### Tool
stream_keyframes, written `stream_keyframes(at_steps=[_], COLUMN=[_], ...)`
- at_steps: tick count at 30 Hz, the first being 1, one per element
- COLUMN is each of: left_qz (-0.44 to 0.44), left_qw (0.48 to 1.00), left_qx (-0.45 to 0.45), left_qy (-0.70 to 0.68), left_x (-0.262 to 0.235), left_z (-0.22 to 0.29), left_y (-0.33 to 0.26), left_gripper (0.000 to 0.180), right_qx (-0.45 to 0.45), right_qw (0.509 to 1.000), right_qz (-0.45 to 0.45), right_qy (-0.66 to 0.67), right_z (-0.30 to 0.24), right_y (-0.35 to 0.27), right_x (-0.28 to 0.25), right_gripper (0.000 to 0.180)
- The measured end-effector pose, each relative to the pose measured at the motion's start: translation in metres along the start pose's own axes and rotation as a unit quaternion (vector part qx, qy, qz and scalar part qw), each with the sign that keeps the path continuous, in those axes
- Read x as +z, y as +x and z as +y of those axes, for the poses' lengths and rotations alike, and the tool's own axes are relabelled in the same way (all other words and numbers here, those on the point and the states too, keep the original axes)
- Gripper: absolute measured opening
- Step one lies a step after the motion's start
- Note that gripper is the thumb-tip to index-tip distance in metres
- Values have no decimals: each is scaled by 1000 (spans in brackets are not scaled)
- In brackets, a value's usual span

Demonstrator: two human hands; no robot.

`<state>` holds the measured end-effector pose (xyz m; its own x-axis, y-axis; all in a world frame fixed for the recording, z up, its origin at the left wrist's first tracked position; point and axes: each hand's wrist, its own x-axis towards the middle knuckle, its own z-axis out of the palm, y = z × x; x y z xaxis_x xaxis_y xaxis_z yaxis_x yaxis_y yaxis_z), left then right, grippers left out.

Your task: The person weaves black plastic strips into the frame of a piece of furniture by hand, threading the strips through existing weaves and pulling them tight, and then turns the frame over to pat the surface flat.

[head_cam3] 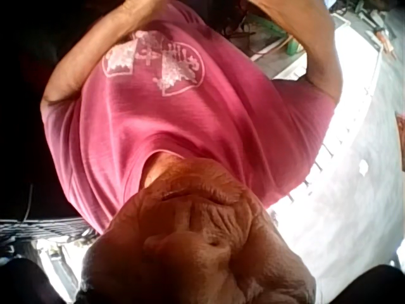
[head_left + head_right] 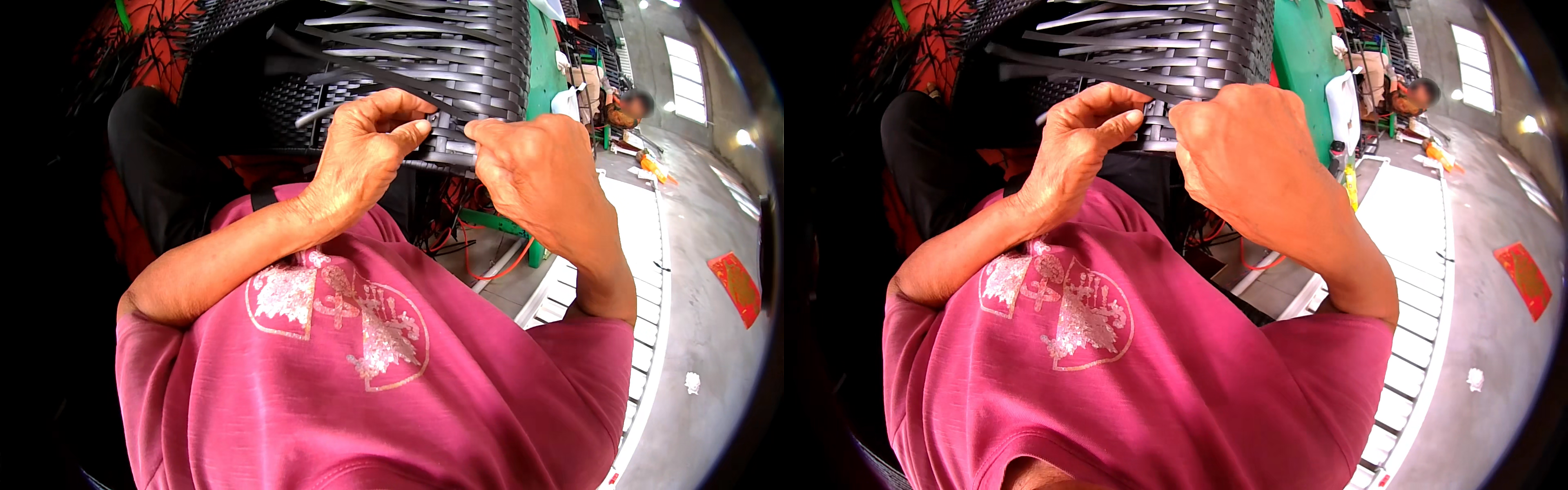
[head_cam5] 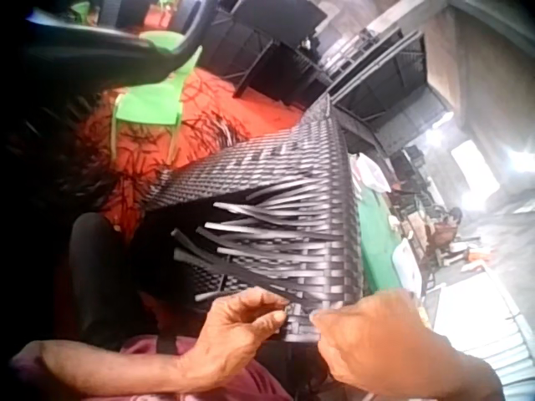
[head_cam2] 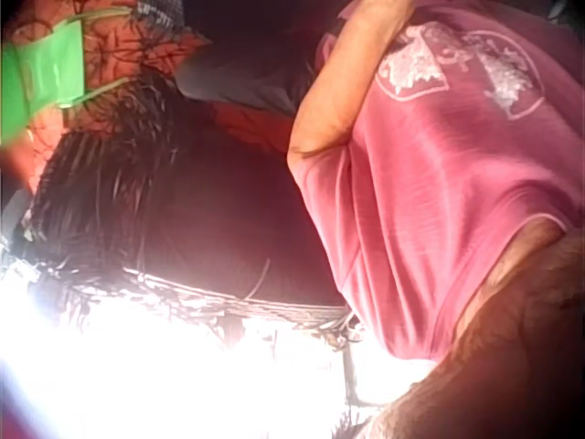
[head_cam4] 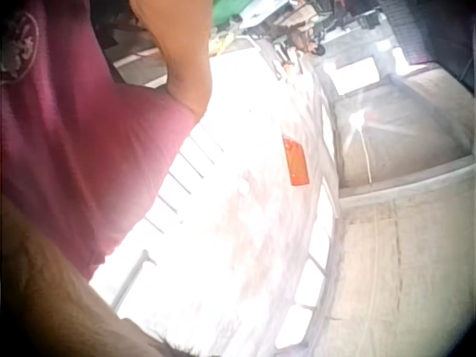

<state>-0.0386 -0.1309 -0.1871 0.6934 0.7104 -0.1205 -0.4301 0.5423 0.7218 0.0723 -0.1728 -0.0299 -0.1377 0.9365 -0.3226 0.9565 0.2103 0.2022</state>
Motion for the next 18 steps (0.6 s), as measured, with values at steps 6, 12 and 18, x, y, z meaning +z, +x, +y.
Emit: stream_keyframes(at_steps=[6,12,18], left_qz=[-70,-121,-52], left_qw=[994,927,977], left_qx=[-80,-211,-181], left_qy=[13,-285,-102], left_x=[-2,-11,0], left_z=[18,2,7], left_y=[-3,4,11], left_gripper=[20,17,10], right_qx=[17,84,103], right_qw=[1000,989,983], right_qz=[-8,32,46], right_qy=[6,121,147], right_z=[-4,-3,-2], right_y=[7,10,13], right_x=[9,18,19], right_gripper=[12,14,18])
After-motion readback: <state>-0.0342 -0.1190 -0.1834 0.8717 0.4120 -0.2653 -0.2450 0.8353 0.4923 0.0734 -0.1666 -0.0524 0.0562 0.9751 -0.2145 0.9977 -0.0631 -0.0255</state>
